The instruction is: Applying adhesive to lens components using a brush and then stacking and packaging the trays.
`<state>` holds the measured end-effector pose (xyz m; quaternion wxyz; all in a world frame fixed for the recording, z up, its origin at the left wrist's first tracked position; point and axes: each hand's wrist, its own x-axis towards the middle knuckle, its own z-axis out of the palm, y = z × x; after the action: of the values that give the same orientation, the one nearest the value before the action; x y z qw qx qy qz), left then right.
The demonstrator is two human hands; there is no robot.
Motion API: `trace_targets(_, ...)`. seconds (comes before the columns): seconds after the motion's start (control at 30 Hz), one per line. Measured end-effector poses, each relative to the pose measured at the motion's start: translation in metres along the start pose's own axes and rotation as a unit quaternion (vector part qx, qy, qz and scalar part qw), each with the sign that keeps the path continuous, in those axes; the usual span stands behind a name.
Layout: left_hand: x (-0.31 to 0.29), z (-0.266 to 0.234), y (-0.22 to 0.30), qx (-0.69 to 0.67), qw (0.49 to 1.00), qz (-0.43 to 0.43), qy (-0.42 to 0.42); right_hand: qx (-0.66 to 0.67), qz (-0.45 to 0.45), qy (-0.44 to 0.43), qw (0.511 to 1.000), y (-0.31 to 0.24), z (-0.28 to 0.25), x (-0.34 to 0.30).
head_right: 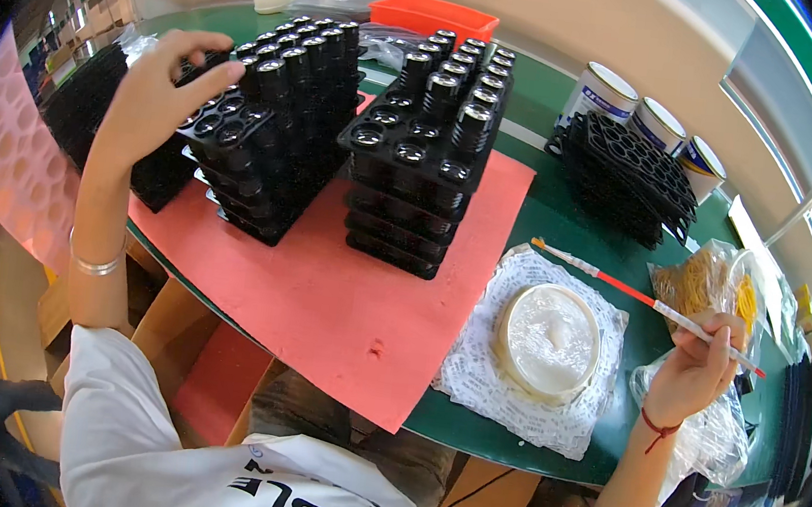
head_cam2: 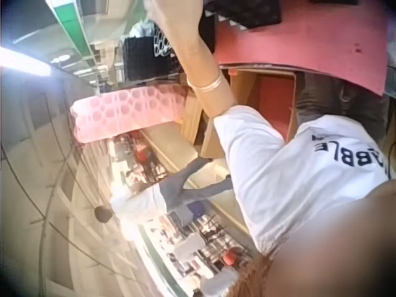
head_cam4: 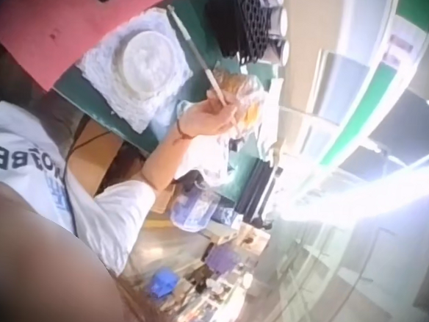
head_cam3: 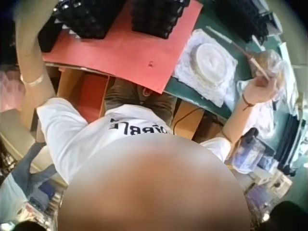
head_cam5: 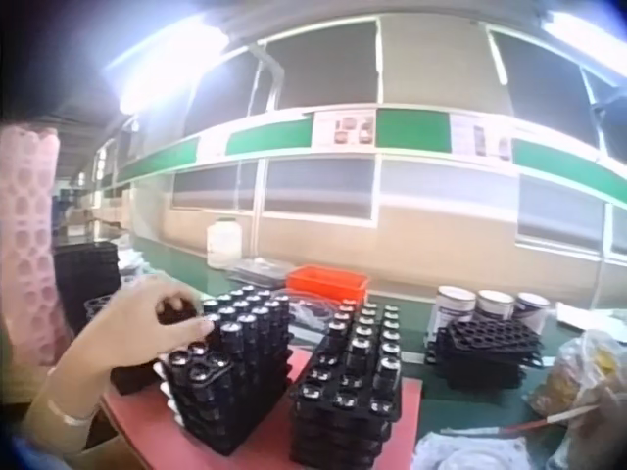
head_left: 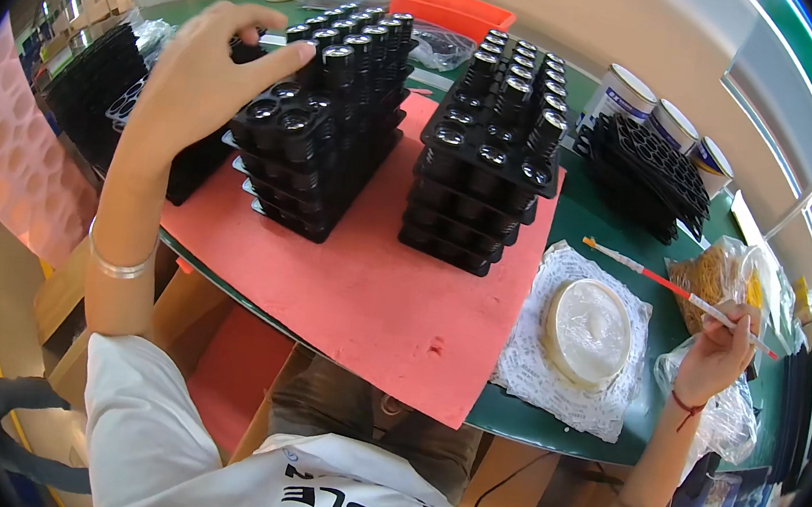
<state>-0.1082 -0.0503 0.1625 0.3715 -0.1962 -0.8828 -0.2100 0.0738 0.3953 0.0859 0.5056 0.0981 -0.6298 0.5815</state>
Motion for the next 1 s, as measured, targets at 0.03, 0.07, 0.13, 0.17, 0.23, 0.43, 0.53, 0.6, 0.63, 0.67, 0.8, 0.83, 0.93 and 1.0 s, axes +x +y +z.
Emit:
trace_targets(0.03, 0.000, -0.004, 0.016, 0.024, 0.999, 0.002, 0.031, -0.005, 0.006, 0.004, 1.000, 0.001, 0.001, 0.000)
trace_targets(0.07, -0.002, -0.009, 0.031, 0.012, 0.999, 0.027, 0.042, -0.007, 0.011, 0.006, 1.000, 0.001, 0.003, 0.000)
trace_targets(0.13, -0.003, 0.008, 0.055, -0.019, 0.988, 0.147, 0.041, -0.033, 0.010, 0.023, 0.999, 0.000, 0.003, -0.003)
trace_targets(0.17, 0.000, 0.019, 0.068, -0.024, 0.977, 0.206, 0.041, -0.055, 0.001, 0.017, 0.998, -0.002, 0.000, -0.006)
trace_targets(0.23, 0.009, 0.036, 0.087, 0.014, 0.967, 0.251, 0.042, -0.084, -0.015, 0.010, 0.996, -0.002, 0.000, -0.008)
trace_targets(0.43, 0.036, 0.062, 0.114, 0.056, 0.975, 0.189, -0.100, -0.086, -0.037, -0.011, 0.996, -0.006, 0.009, -0.009)
trace_targets(0.53, 0.041, 0.068, 0.118, 0.036, 0.976, 0.150, -0.154, -0.096, -0.042, -0.029, 0.994, -0.007, 0.010, -0.008)
trace_targets(0.6, 0.037, 0.070, 0.116, 0.001, 0.981, 0.128, -0.145, -0.093, -0.061, -0.039, 0.993, -0.007, 0.011, -0.008)
trace_targets(0.63, 0.035, 0.071, 0.114, -0.023, 0.984, 0.140, -0.111, -0.086, -0.074, -0.052, 0.992, -0.006, 0.009, -0.007)
trace_targets(0.67, 0.032, 0.072, 0.113, -0.048, 0.984, 0.152, -0.078, -0.085, -0.078, -0.051, 0.992, -0.006, 0.008, -0.008)
trace_targets(0.8, 0.000, 0.048, 0.140, -0.094, 0.954, 0.268, 0.095, -0.108, -0.091, -0.042, 0.989, -0.006, -0.005, -0.013)
trace_targets(0.83, -0.016, 0.041, 0.151, -0.127, 0.944, 0.298, 0.054, -0.100, -0.113, -0.055, 0.987, -0.004, -0.008, -0.013)
trace_targets(0.93, -0.071, 0.052, 0.151, -0.240, 0.889, 0.376, -0.105, -0.108, -0.138, -0.092, 0.980, -0.012, 0.004, -0.009)
trace_targets(1.0, -0.088, 0.067, 0.147, -0.287, 0.863, 0.371, -0.186, -0.109, -0.185, -0.094, 0.972, -0.011, 0.007, -0.008)
